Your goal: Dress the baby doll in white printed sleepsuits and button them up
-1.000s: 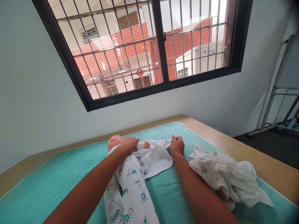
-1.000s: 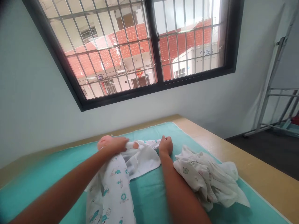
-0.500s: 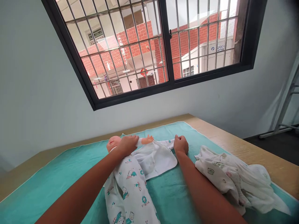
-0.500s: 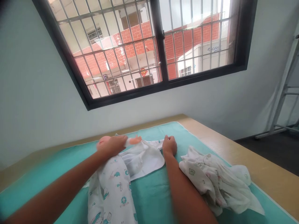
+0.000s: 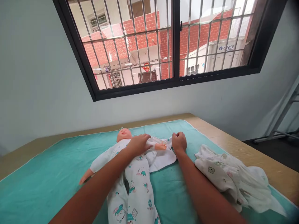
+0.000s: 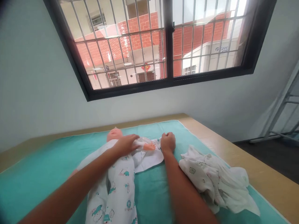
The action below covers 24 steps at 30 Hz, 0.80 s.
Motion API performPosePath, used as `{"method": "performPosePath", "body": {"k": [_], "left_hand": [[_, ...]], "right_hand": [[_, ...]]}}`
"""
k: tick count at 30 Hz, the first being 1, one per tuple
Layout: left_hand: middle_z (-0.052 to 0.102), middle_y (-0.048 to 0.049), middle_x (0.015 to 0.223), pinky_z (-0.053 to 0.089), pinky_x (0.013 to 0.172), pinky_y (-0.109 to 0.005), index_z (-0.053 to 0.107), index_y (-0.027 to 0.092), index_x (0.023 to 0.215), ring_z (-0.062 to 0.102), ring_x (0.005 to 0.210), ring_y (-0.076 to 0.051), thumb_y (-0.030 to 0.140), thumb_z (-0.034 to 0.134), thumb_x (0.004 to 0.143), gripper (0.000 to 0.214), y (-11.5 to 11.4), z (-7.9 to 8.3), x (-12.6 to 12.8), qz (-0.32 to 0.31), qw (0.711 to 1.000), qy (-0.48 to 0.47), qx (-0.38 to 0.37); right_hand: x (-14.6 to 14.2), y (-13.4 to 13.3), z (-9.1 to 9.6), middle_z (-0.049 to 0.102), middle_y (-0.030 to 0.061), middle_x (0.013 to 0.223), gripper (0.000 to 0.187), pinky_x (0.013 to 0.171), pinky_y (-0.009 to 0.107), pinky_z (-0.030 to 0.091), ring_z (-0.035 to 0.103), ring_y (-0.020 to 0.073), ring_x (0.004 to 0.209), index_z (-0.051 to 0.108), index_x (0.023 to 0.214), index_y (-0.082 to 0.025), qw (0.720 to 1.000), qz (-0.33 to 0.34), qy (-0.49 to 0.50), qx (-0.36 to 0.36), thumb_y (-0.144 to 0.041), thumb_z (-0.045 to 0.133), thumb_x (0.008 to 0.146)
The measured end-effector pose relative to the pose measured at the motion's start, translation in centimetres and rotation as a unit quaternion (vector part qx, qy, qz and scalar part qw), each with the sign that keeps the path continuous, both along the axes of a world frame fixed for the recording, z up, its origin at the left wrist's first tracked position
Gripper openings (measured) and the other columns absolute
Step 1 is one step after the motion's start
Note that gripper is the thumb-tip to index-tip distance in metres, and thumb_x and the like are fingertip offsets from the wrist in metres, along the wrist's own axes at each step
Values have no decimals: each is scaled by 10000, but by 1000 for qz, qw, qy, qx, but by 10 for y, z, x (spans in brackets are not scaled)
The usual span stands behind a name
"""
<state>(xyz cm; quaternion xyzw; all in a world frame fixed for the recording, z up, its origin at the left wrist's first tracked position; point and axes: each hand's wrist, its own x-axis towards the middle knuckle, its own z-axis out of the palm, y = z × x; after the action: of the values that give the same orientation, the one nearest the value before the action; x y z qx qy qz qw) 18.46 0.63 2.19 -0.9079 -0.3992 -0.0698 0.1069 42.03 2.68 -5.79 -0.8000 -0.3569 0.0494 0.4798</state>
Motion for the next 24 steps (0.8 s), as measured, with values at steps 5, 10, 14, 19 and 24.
{"method": "performPosePath", "body": {"k": [5, 10, 14, 19, 24], "left_hand": [[652, -56, 1157, 447, 929, -378, 546, 209, 1174, 590, 1078, -228, 364, 434, 932, 308, -39, -15, -53, 110, 968, -221, 43], [557, -104, 1254, 416, 998, -420, 480, 176, 1248, 500, 1175, -256, 404, 460, 918, 401, -52, -38, -109, 149, 943, -298, 20], [569, -85, 1122, 426, 961, -408, 524, 191, 1136, 510, 1083, -246, 395, 480, 915, 304, -54, -52, -123, 148, 930, -335, 43], [593, -64, 918, 448, 797, -365, 531, 199, 920, 550, 899, -233, 359, 494, 907, 165, -63, -58, -125, 165, 929, -326, 64], [618, -61, 808, 407, 681, -341, 552, 198, 818, 582, 800, -232, 260, 499, 890, 109, -81, -68, -134, 149, 964, -214, 42]], "right_hand": [[-61, -11, 42, 613, 93, 1100, 273, 862, 325, 428, 562, 217, 997, 588, 1040, -174, 954, 275, -74, 98, -369, 555, 852], [-148, -51, 48, 583, 74, 1162, 408, 927, 392, 428, 535, 244, 1052, 570, 1154, -220, 807, 564, -149, 91, -484, 597, 844], [-167, -68, 39, 554, 76, 1104, 348, 929, 406, 412, 499, 246, 1047, 564, 1092, -204, 833, 517, -180, 76, -376, 660, 805], [-172, -73, 33, 568, 42, 944, 192, 781, 337, 423, 511, 212, 888, 530, 924, -202, 847, 477, -223, 74, -326, 634, 821], [-168, -79, 8, 585, 58, 809, 233, 699, 329, 382, 519, 213, 780, 500, 769, -195, 819, 461, -330, 87, -346, 453, 939]]}}
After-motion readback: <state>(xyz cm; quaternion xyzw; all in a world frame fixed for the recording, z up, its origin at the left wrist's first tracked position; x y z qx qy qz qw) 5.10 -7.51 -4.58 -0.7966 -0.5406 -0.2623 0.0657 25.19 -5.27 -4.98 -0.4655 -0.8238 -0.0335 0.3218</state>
